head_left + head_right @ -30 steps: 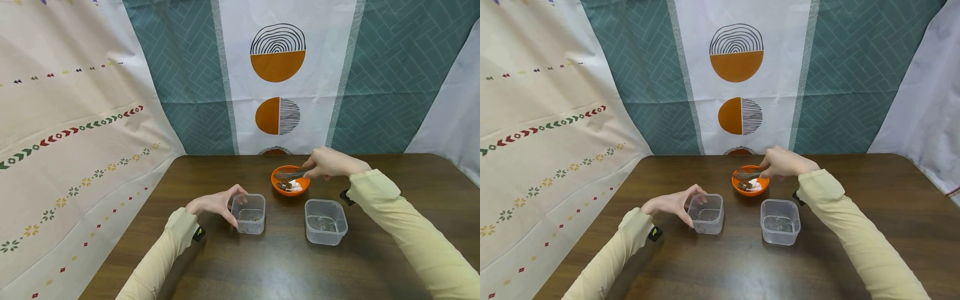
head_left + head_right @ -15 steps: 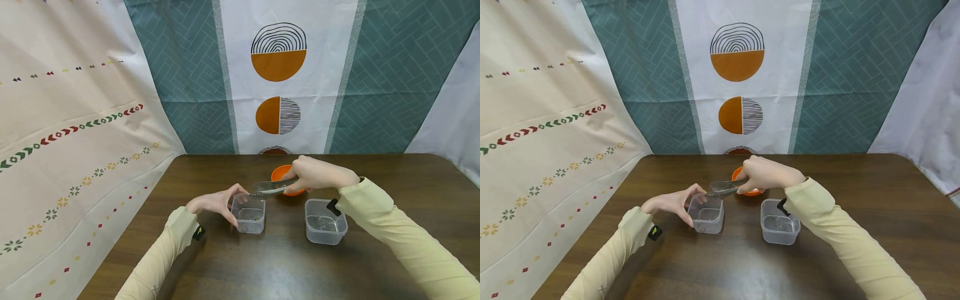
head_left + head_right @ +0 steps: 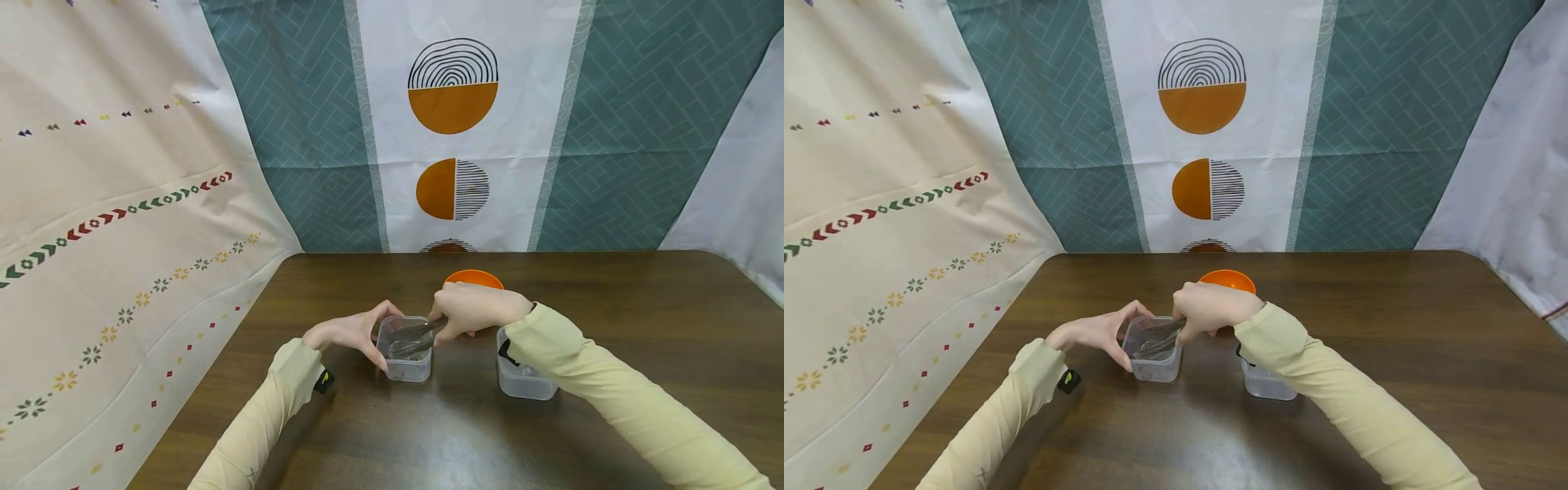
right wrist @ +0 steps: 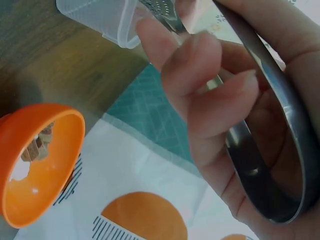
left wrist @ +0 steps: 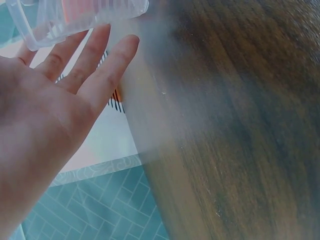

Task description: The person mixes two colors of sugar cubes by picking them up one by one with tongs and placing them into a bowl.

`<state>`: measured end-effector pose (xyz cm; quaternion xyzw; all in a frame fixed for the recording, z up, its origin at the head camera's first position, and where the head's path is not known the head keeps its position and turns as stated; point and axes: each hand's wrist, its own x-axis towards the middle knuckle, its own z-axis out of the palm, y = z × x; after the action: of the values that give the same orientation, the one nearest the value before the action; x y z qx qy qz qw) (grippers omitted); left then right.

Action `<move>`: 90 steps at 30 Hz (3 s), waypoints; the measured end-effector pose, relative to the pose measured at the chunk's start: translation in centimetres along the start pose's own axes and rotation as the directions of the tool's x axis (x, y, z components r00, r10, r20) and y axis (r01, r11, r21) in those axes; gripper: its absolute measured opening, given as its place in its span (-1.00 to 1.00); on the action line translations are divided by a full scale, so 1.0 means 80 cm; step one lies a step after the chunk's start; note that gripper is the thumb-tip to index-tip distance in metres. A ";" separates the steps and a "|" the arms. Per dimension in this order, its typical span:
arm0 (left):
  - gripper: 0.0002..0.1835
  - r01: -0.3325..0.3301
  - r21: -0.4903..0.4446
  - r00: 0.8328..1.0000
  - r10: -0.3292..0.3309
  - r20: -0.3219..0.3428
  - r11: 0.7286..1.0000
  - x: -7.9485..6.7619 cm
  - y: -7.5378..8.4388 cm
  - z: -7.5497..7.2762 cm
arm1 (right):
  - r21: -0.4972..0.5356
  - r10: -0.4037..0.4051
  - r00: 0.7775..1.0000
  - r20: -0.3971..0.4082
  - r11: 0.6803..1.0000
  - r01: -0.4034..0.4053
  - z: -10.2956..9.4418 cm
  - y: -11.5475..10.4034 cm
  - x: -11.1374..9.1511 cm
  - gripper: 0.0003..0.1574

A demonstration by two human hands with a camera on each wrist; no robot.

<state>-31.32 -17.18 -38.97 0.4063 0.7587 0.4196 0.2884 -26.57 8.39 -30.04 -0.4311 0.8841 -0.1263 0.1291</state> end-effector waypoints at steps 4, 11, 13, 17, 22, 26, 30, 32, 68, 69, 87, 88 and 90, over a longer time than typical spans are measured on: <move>-0.15 -0.002 -0.006 1.000 0.002 -0.005 1.000 0.000 0.000 0.001 | -0.015 0.015 1.000 0.006 1.000 -0.015 0.004 -0.001 0.008 -0.84; -0.14 -0.004 -0.007 1.000 0.004 -0.007 1.000 0.000 -0.002 0.000 | -0.034 0.060 0.998 0.011 0.998 -0.059 0.012 -0.005 0.019 -0.81; -0.13 -0.003 -0.005 1.000 0.003 -0.003 1.000 0.000 -0.003 0.000 | -0.024 0.102 0.995 0.017 0.995 -0.102 0.014 -0.006 0.021 -0.76; -0.12 -0.007 0.007 1.000 0.007 0.000 1.000 0.001 -0.004 0.000 | -0.031 0.135 0.990 0.026 0.990 -0.134 0.015 -0.007 0.022 -0.55; -0.12 -0.006 0.014 1.000 0.006 0.000 1.000 0.001 -0.003 -0.001 | -0.060 0.091 0.995 0.049 0.994 -0.088 0.012 -0.007 0.024 -0.71; -0.12 0.002 0.033 1.000 -0.002 -0.005 0.999 0.001 -0.002 -0.001 | -0.097 0.065 0.996 0.066 0.994 -0.058 0.010 -0.009 0.026 -0.76; -0.13 0.005 0.049 1.000 -0.004 -0.009 0.999 0.003 -0.002 -0.001 | -0.130 0.065 0.994 0.087 0.990 -0.053 0.009 -0.012 0.031 -0.73; -0.14 0.005 0.050 1.000 -0.005 -0.006 0.999 0.003 -0.003 -0.002 | -0.137 0.068 0.992 0.103 0.989 -0.054 0.009 -0.014 0.033 -0.77; -0.11 0.014 0.040 1.000 -0.014 0.006 0.999 0.002 -0.004 -0.002 | -0.172 0.139 0.981 0.138 0.978 -0.114 0.011 -0.026 0.040 -0.67; -0.11 0.017 0.042 1.000 -0.017 0.006 0.999 0.002 -0.004 -0.002 | -0.178 0.143 0.980 0.135 0.977 -0.118 0.012 -0.026 0.040 -0.68; -0.12 0.016 0.037 1.000 -0.016 -0.005 0.999 0.002 0.000 -0.001 | -0.259 0.148 0.986 0.079 0.958 -0.123 0.019 -0.030 0.045 -0.50; -0.12 0.016 0.040 1.000 -0.016 -0.006 0.999 0.001 0.000 -0.001 | -0.257 0.142 0.987 0.080 0.959 -0.117 0.019 -0.030 0.044 -0.50; -0.12 0.018 0.038 1.000 -0.018 -0.003 0.999 0.001 0.000 0.000 | -0.251 0.127 0.989 0.082 0.963 -0.103 0.019 -0.030 0.043 -0.51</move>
<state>-31.37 -17.14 -38.97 0.4043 0.7707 0.4030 0.2832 -26.32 4.08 -31.08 -0.3973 0.9091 0.0131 0.1246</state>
